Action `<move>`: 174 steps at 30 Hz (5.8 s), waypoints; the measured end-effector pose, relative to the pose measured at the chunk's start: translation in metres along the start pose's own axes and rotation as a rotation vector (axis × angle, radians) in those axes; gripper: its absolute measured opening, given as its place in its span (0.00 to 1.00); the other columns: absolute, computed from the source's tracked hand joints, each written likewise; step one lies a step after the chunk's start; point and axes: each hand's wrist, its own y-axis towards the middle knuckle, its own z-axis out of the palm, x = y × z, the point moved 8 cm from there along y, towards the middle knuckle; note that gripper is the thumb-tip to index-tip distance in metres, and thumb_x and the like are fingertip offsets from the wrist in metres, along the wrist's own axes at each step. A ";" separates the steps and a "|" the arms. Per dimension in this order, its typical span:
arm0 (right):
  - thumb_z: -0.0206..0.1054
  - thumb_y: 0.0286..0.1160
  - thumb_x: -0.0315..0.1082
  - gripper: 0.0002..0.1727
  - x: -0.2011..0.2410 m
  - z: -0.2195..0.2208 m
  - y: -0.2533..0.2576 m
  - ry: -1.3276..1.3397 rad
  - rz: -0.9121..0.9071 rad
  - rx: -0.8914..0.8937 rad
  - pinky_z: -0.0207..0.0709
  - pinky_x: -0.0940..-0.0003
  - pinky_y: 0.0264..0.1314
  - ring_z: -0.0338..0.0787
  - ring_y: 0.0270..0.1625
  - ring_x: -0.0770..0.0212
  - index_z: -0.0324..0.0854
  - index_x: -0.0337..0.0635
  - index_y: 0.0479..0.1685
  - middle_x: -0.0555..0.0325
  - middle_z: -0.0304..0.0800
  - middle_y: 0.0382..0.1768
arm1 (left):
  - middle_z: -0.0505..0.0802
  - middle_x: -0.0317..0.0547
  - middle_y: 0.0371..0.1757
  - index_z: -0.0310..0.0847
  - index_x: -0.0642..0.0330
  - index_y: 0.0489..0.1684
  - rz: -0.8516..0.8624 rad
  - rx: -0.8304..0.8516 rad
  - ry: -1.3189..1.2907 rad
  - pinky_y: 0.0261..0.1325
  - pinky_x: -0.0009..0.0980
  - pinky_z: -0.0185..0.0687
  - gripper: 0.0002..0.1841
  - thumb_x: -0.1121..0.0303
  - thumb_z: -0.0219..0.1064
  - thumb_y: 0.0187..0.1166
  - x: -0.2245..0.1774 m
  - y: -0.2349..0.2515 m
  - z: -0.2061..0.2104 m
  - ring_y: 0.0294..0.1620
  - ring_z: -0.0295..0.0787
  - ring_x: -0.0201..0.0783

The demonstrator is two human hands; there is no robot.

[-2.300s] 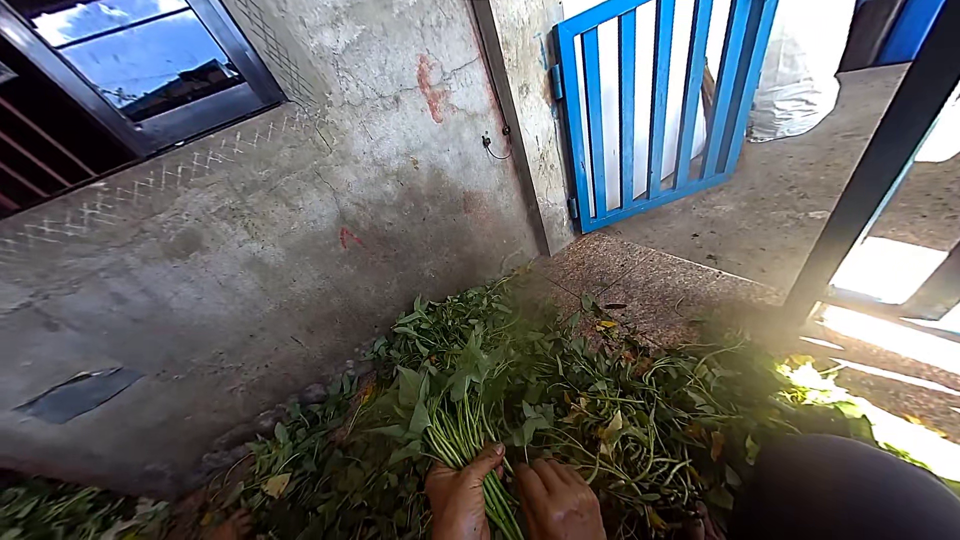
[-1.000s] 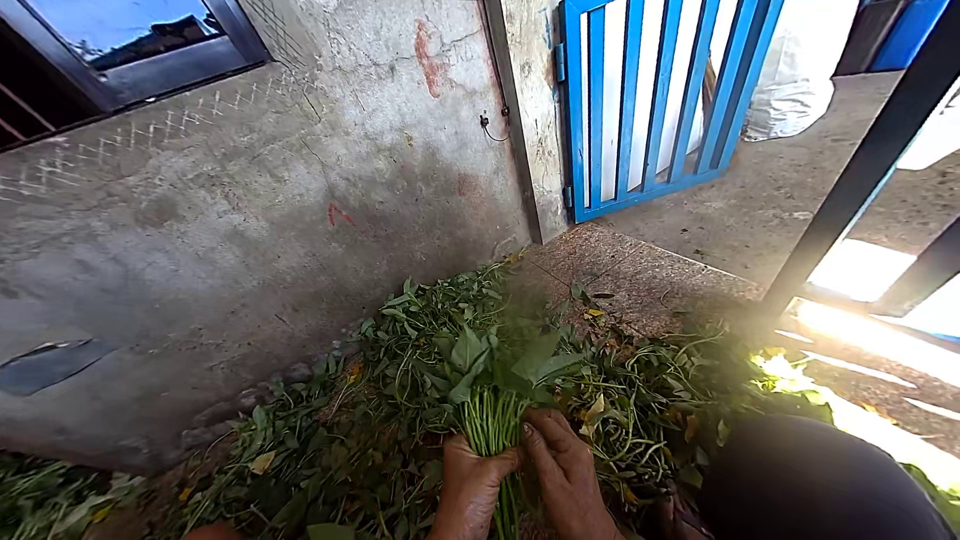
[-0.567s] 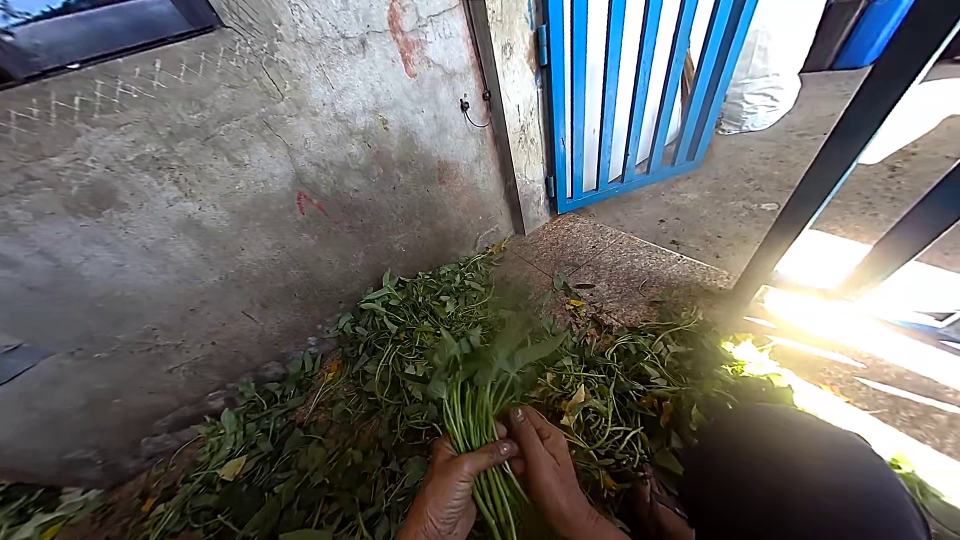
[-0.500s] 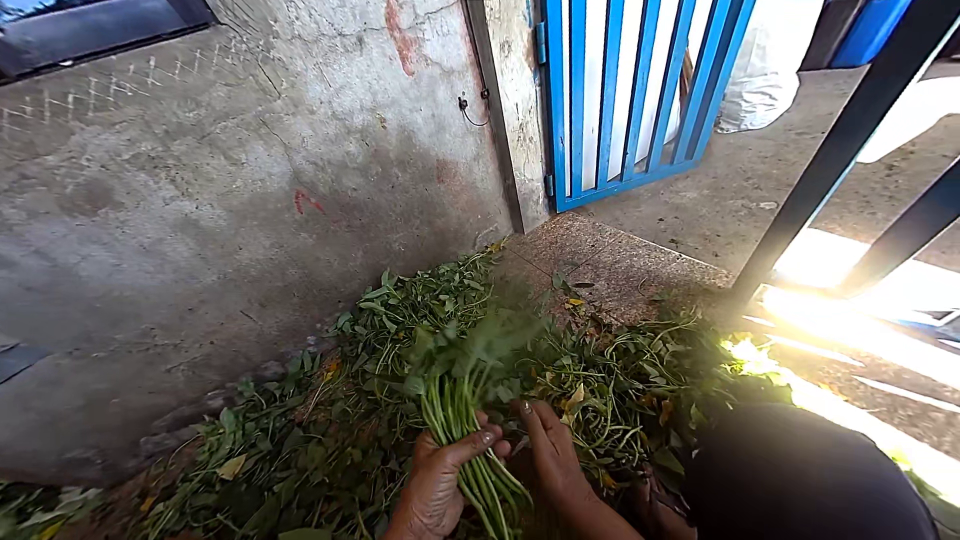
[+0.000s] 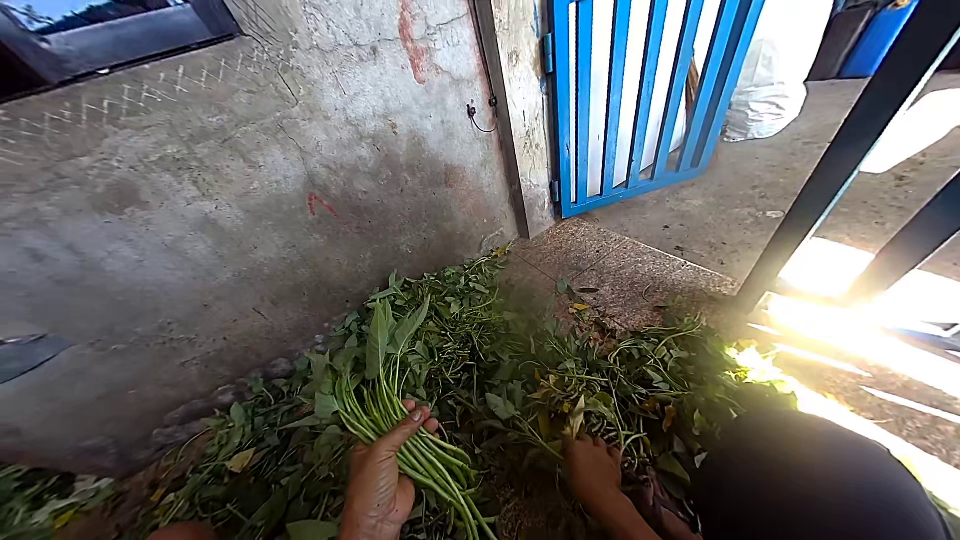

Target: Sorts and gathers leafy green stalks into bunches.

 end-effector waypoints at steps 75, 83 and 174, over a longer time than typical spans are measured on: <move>0.62 0.84 0.33 0.11 0.090 -0.087 -0.094 1.561 -0.440 -0.140 0.84 0.69 0.36 0.88 0.31 0.64 0.87 0.35 0.41 0.55 0.90 0.31 | 0.96 0.56 0.36 0.85 0.75 0.41 0.153 0.154 0.372 0.44 0.36 0.95 0.22 0.92 0.81 0.44 0.038 -0.033 0.033 0.37 0.96 0.42; 0.64 0.86 0.33 0.13 0.096 -0.069 -0.093 1.779 -0.307 0.039 0.86 0.67 0.41 0.91 0.37 0.63 0.90 0.33 0.48 0.51 0.94 0.37 | 0.96 0.52 0.36 0.86 0.72 0.41 0.031 0.256 0.515 0.45 0.34 0.94 0.22 0.88 0.84 0.44 0.064 -0.034 0.037 0.38 0.96 0.39; 0.57 0.90 0.34 0.21 0.135 -0.021 -0.132 1.438 -0.492 -0.088 0.72 0.75 0.16 0.77 0.14 0.72 0.78 0.29 0.71 0.59 0.93 0.26 | 0.93 0.60 0.44 0.77 0.74 0.56 0.211 -0.444 0.058 0.45 0.42 0.95 0.23 0.87 0.79 0.62 0.005 -0.009 -0.008 0.41 0.95 0.48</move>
